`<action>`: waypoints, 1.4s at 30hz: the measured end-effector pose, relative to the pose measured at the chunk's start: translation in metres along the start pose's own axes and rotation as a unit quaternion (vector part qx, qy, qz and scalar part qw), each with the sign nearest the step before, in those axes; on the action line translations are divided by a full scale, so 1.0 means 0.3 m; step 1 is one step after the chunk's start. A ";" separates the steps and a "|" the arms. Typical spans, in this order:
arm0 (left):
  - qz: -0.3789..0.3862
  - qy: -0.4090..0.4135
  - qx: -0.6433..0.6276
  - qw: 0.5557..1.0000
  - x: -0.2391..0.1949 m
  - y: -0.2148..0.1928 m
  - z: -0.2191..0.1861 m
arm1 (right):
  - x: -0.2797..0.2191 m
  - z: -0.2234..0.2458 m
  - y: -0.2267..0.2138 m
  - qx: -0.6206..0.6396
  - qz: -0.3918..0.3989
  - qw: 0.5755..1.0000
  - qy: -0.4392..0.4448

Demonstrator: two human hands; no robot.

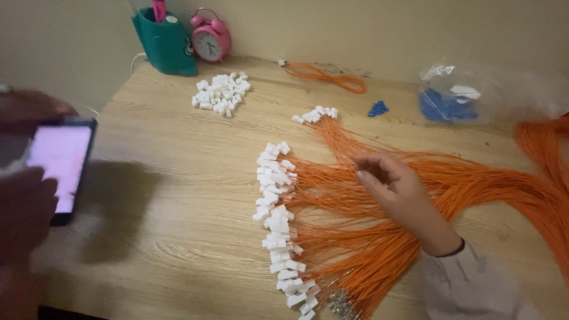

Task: The person sits at a wooden table and repeatedly picks up small white plastic connectors and orange cables. They insert the ends of the cables into the connectors by hand, creating a series of assembled units that are laid out in a row on the table.

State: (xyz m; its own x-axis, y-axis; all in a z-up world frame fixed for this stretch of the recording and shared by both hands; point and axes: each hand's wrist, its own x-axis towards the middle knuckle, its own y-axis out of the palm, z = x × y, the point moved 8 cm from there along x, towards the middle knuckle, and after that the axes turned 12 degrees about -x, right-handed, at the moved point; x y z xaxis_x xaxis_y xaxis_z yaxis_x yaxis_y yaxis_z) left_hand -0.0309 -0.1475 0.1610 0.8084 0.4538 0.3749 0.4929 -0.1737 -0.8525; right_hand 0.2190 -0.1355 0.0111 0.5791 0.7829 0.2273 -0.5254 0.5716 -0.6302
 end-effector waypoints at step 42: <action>0.070 -0.173 -0.403 0.896 0.580 0.700 0.810 | 0.449 -0.169 0.281 -0.396 0.076 0.915 0.015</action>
State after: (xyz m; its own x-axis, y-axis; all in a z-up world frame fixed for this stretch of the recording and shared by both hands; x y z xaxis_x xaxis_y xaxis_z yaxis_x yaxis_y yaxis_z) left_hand 0.1351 0.1074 -0.0412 0.8010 0.5978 0.0318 0.5799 -0.7615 -0.2897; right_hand 0.2845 0.0056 -0.0491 0.5604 0.8244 0.0795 0.0088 0.0900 -0.9959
